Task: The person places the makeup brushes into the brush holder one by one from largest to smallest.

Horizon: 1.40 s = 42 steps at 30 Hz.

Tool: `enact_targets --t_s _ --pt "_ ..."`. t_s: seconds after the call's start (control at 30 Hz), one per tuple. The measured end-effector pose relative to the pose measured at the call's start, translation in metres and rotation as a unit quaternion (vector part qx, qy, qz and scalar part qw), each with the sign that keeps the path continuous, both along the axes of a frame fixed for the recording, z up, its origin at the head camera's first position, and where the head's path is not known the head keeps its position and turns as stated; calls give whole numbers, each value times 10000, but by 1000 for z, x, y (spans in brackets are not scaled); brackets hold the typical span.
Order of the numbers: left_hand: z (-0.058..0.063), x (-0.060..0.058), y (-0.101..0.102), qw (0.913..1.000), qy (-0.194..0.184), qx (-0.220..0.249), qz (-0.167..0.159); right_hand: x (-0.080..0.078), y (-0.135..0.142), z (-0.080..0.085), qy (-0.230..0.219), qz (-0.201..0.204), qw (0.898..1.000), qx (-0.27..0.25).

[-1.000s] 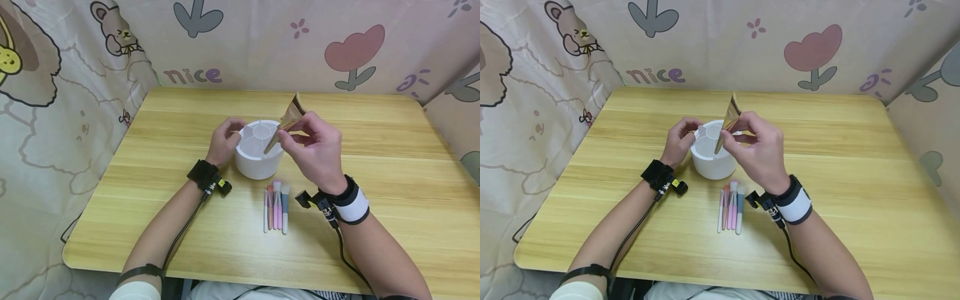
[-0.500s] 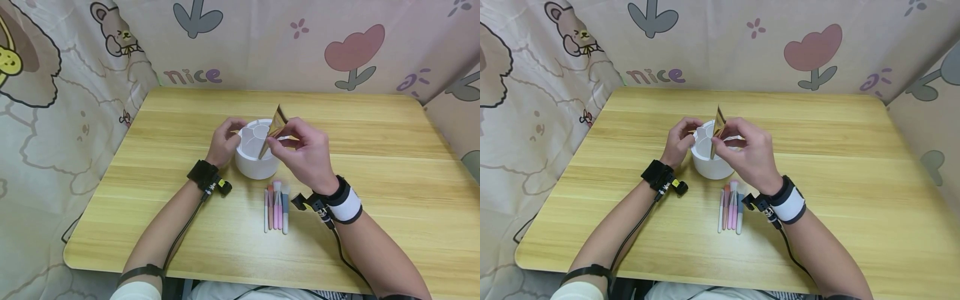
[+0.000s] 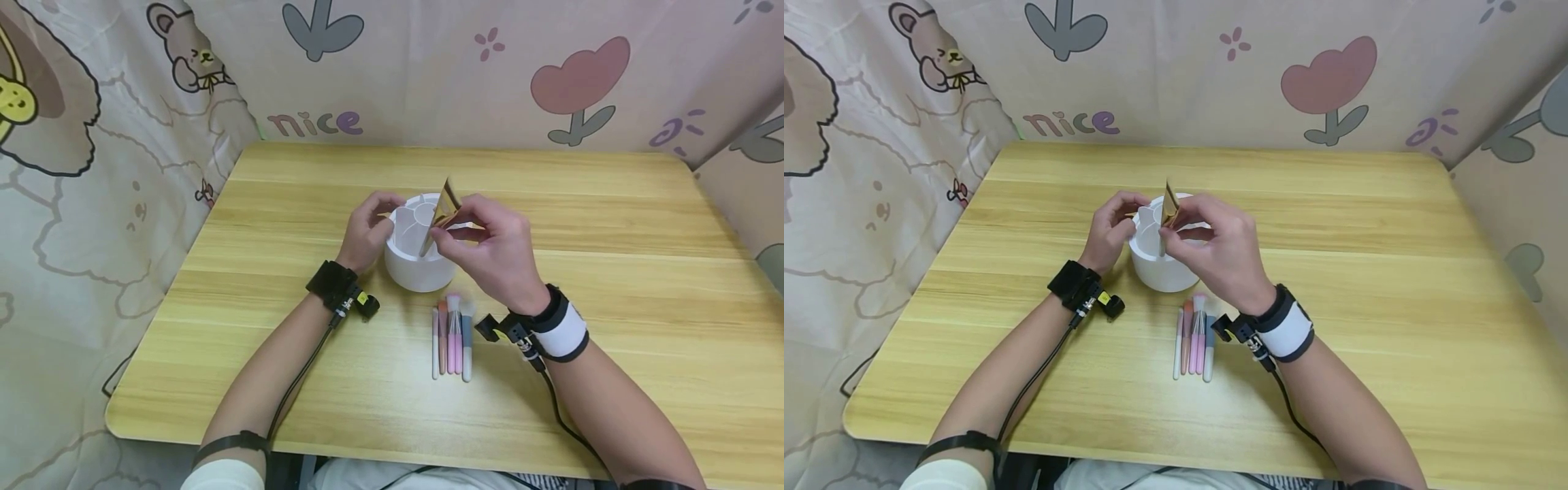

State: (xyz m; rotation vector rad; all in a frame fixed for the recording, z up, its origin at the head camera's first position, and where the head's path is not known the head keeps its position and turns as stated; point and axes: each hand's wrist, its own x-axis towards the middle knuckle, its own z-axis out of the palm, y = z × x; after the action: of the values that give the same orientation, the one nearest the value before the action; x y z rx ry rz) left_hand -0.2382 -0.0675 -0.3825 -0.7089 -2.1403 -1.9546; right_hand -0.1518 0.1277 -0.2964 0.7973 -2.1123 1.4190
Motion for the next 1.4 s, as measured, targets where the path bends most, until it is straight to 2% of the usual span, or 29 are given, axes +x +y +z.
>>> enact_targets --t_s 0.3,0.67,1.4 --pt "-1 -2 0 10000 19 63 -50 -3 -1 -3 -131 -40 9998 114" --pt "-2 -2 2 9999 -5 161 -57 -6 0 -6 -41 -162 9991 378" --pt "-4 -3 0 9997 -54 206 -136 -6 1 -8 -130 -162 9982 555"
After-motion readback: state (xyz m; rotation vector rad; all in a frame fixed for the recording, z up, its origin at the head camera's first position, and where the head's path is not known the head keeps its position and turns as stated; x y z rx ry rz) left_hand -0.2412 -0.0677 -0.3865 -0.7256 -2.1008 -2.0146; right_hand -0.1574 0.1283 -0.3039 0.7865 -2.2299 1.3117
